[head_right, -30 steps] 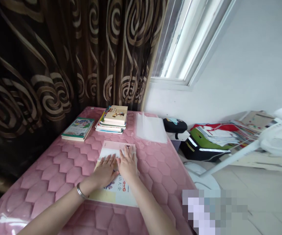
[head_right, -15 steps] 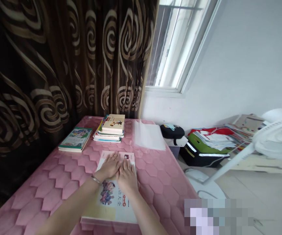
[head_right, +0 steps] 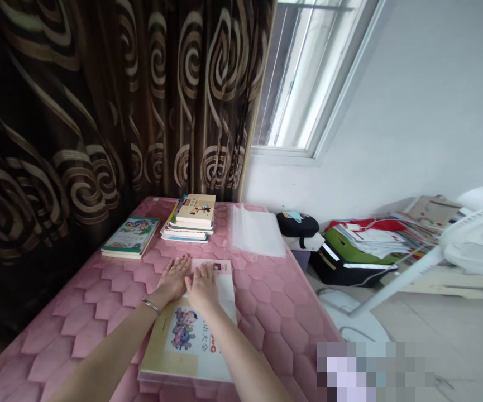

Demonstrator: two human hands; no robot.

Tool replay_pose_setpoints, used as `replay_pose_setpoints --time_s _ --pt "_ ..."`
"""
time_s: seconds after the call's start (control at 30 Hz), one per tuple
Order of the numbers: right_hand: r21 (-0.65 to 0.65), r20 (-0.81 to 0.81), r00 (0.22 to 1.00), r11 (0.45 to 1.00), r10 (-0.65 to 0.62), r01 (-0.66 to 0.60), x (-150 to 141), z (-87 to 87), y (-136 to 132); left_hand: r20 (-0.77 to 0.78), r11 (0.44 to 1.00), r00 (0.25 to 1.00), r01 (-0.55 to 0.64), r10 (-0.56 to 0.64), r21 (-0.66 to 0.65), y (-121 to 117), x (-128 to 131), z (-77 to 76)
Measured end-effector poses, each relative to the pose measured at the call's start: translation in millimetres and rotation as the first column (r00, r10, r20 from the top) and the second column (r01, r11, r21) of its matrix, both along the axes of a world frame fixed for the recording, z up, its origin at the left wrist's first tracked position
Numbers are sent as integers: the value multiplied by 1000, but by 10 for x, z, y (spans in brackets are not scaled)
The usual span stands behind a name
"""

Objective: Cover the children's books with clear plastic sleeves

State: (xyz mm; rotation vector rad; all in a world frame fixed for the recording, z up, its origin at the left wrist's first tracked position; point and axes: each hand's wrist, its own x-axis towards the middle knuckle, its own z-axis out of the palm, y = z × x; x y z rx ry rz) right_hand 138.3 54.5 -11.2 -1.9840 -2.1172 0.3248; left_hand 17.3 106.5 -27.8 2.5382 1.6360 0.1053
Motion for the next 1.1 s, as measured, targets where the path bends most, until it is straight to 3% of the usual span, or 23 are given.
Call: replay_pose_setpoints --time_s 0.1,0.17,0.37,0.53,0.67,0.8,0.9,1.1 --pt "1 -70 995 997 75 -75 -145 -18 191 -23 999 999 32 -32 3 4 -34 -10" --pt "-29 -69 996 998 54 -56 -98 -61 273 -24 1000 999 28 -28 -2 13 -34 -12" --pt "-35 94 975 978 -200 204 501 -181 244 19 999 1000 -21 22 -36 27 22 9" --pt "-33 119 974 980 -193 199 685 -218 185 16 998 999 -48 49 -45 1 48 49" --pt "-26 140 971 979 -195 201 636 -220 180 1 993 995 -100 100 -62 -57 261 142" --pt "-24 138 972 981 -190 195 641 -235 171 53 992 997 57 -51 -113 -147 632 175" --pt "-30 149 971 981 -186 193 658 -252 173 84 992 995 65 -55 -112 -181 752 138" --pt "-37 177 961 974 -214 224 631 -258 189 100 992 987 -128 127 7 -114 316 53"
